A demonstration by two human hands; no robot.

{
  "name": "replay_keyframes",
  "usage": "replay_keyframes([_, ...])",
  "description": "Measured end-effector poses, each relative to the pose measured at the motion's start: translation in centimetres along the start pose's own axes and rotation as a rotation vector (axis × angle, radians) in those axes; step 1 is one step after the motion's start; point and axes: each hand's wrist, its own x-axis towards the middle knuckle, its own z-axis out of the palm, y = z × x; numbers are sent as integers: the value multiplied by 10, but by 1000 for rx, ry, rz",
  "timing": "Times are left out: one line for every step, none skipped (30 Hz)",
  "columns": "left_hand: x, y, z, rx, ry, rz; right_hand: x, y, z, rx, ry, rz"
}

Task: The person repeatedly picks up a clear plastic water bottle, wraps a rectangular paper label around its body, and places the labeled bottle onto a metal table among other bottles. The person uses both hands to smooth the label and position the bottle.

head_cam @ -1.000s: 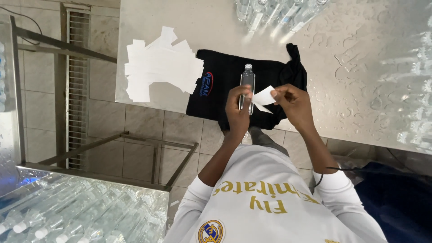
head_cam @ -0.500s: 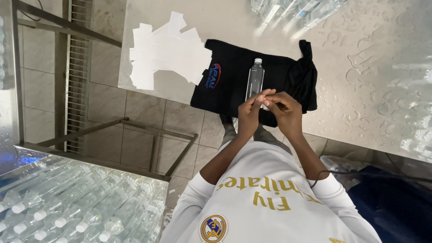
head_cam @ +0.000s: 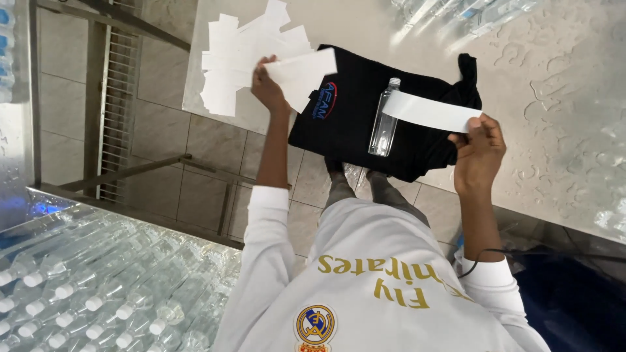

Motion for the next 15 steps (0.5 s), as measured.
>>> replay_keyframes([11, -1, 1, 1, -12, -6, 1, 2, -5, -2, 14, -1])
replay_keyframes([24, -1, 3, 18, 15, -12, 2, 3, -9, -27, -13, -69])
replay_keyframes([35, -1, 5, 35, 43, -18, 3, 4, -14, -53, -40, -138])
replay_keyframes([28, -8, 6, 36, 31, -23, -4, 2, -10, -55, -27, -139])
replay_keyframes([21, -15, 7, 210, 72, 83, -11, 0, -5, -192, -90, -293])
replay_keyframes([19, -18, 13, 376, 113, 199, -15, -2, 3, -325, -150, -453])
replay_keyframes([-24, 5, 10, 369, 100, 204, -18, -2, 6, -323, -137, -460])
replay_keyframes([-67, 27, 7, 88, -282, -50, -21, -2, 9, -422, -257, -655])
replay_keyframes([-110, 49, 3, -197, -660, -306, -24, -1, 12, -524, -379, -846])
replay_keyframes([-146, 70, 2, -195, -669, -309, -28, 2, 14, -527, -369, -845])
replay_keyframes([-182, 90, 1, -314, -896, -549, -33, 5, 16, -644, -445, -910])
replay_keyframes([-219, 110, -7, -430, -1105, -797, -40, 10, 18, -759, -532, -967])
replay_keyframes([-229, 113, -8, -425, -1102, -803, -44, 13, 15, -759, -532, -959])
replay_keyframes([-236, 117, -8, -475, -1079, -792, -45, 17, 15, -804, -577, -1018])
replay_keyframes([-243, 122, -9, -525, -1056, -779, -47, 20, 15, -850, -622, -1078])
